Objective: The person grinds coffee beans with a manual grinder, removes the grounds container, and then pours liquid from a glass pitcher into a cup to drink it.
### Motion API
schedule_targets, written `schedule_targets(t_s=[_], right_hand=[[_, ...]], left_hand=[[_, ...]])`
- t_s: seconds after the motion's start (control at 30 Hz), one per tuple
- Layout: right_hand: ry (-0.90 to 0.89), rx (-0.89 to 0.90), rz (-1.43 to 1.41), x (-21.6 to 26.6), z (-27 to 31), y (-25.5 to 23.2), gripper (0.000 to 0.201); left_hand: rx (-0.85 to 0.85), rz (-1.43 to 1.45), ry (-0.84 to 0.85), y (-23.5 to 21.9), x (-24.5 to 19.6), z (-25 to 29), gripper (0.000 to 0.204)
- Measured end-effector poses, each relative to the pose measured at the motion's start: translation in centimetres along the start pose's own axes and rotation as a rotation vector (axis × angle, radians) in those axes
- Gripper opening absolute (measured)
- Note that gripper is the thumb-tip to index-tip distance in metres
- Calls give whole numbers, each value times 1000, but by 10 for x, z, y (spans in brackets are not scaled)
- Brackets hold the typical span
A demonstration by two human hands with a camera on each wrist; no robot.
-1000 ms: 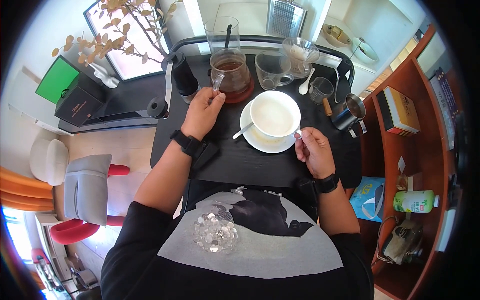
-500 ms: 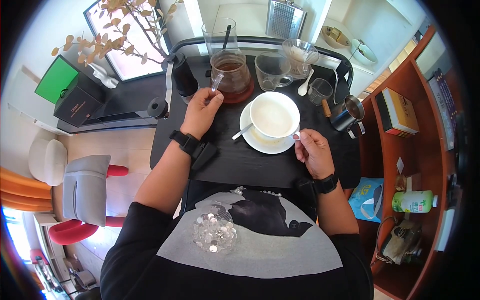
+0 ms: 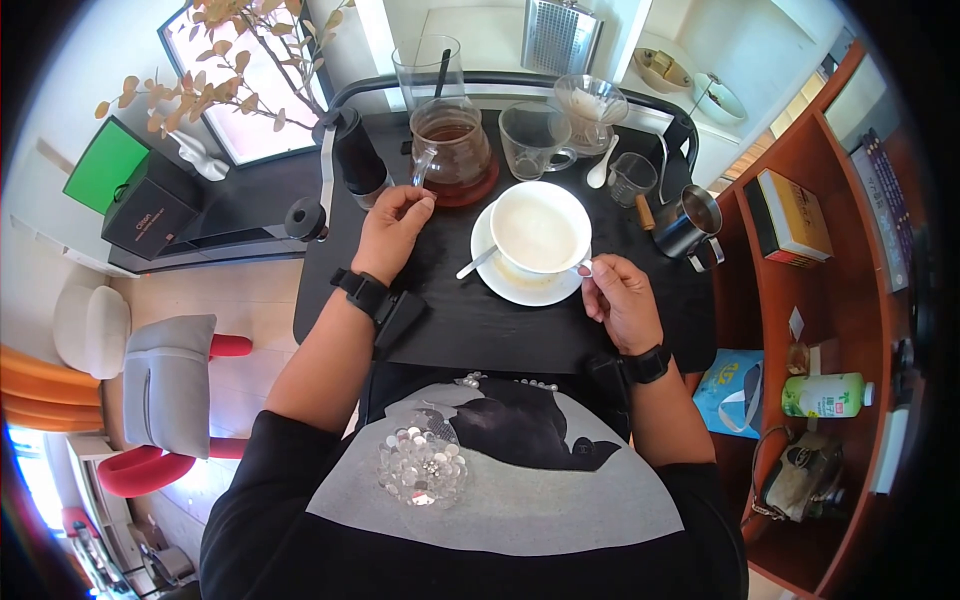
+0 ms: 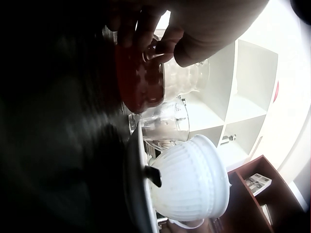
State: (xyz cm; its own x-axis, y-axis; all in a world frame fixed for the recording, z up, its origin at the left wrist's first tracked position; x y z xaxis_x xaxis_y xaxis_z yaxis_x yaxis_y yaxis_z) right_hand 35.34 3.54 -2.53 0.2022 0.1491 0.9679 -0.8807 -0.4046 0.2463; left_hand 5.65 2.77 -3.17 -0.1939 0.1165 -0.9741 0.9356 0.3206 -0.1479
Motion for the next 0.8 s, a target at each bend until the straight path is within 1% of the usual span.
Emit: schedule_targets(t_s=[0.8], right_hand=[[-22, 0, -4, -1, -1, 0, 20]], left_hand=[[12, 36, -25, -1, 0, 0, 15]])
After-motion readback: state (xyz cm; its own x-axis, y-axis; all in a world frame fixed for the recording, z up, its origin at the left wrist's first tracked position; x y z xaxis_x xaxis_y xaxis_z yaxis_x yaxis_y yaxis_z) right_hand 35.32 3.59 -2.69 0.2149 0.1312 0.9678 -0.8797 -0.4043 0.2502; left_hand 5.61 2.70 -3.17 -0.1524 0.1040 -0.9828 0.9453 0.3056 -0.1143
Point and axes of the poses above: each hand's wrist, its own z-axis away from the middle knuckle, its own y-axis out of the palm, x = y × z, the point moved 3 cm from there along -z, towards the middle knuckle, and after that the axes turned 1 degree about -y, right-handed, at the moved point
